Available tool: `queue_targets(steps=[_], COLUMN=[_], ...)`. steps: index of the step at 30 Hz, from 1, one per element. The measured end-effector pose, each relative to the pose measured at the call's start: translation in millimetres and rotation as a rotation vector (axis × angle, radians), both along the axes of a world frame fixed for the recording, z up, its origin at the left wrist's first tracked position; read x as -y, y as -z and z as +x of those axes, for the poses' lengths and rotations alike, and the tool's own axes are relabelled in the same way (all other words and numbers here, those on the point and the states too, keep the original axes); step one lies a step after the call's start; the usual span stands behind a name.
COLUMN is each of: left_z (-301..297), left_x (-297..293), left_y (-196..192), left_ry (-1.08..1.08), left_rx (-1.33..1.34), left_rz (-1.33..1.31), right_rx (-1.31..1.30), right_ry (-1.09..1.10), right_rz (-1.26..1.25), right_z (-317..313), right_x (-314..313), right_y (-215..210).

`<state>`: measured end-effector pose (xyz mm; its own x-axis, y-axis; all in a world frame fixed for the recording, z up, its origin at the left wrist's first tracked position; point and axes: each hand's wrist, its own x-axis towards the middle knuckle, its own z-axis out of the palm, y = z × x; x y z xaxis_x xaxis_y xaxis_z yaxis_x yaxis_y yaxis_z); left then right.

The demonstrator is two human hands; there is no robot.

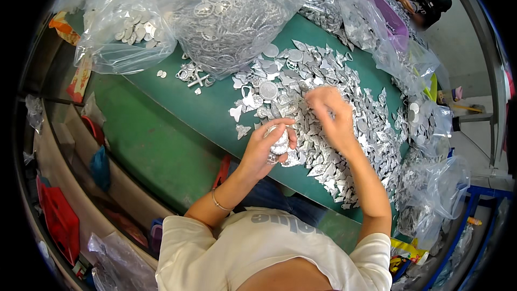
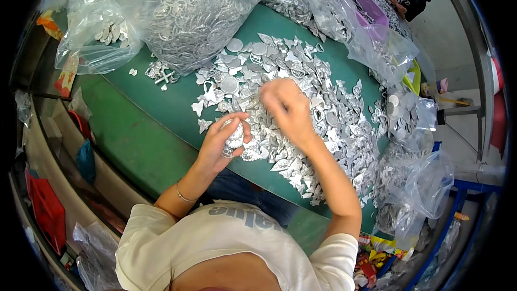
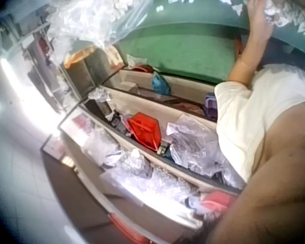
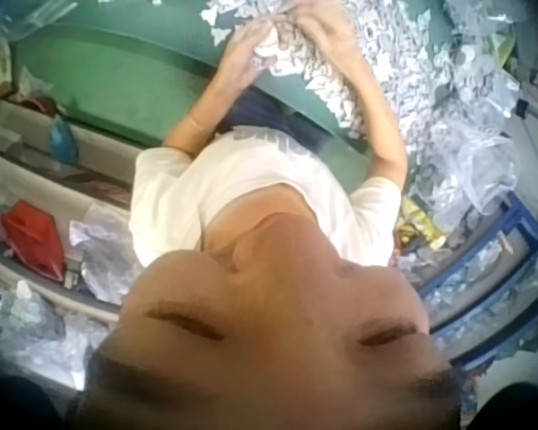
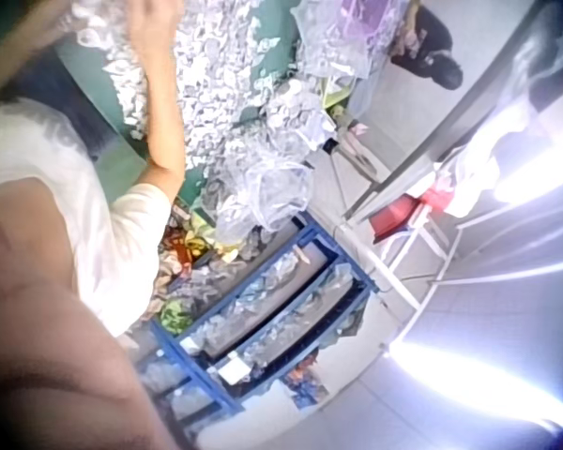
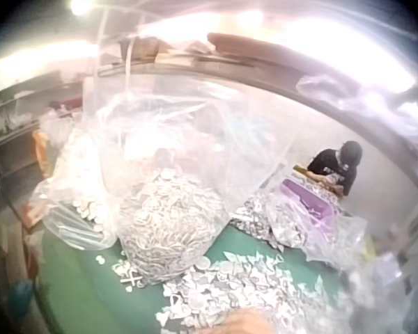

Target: The person sorts metal butterfly-shaped and circular decorative pieces from a large pile on a table, gathering them into small stacks by hand and placing them into plastic bags or bins.

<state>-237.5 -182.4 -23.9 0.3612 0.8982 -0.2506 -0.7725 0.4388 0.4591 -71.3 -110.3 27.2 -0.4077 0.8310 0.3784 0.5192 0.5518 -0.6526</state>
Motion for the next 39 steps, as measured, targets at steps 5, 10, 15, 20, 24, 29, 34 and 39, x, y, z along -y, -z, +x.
queue_targets(steps=[5,10,15,20,24,29,34,39], left_z=[-0.9,-19.3,-20.3,-16.0,-16.3,-17.2,-18.9,-18.0], left_x=[3.5,1.8,-2.4,0.2,-0.6,-2.5,-1.5,-0.9], left_y=[-8.5,-1.7,11.2,19.6,21.3,19.1,21.4,23.0], left_ry=[-0.162,-0.385,-0.540,-0.608,-0.600,-0.563,-0.580,-0.602], left_rx=[-0.244,-0.439,-0.624,-0.731,-0.762,-0.752,-0.729,-0.741], left_rz=[0.101,0.142,0.241,0.320,0.328,0.296,0.291,0.312], right_rx=[0.236,0.553,0.458,0.376,0.225,0.394,0.424,-0.218], right_ry=[0.266,0.181,-0.001,-0.172,0.081,0.058,0.139,0.238], right_rz=[0.156,0.151,0.072,-0.054,-0.152,0.278,0.126,-0.332], right_z=[23.9,16.7,20.3,36.8,18.4,-17.8,-22.3,11.2], right_x=[-88.4,-92.3,-54.3,-26.5,-56.5,-109.5,-106.4,-96.9], right_y=[47.8,64.5,36.8,18.1,14.4,60.1,52.4,33.1])
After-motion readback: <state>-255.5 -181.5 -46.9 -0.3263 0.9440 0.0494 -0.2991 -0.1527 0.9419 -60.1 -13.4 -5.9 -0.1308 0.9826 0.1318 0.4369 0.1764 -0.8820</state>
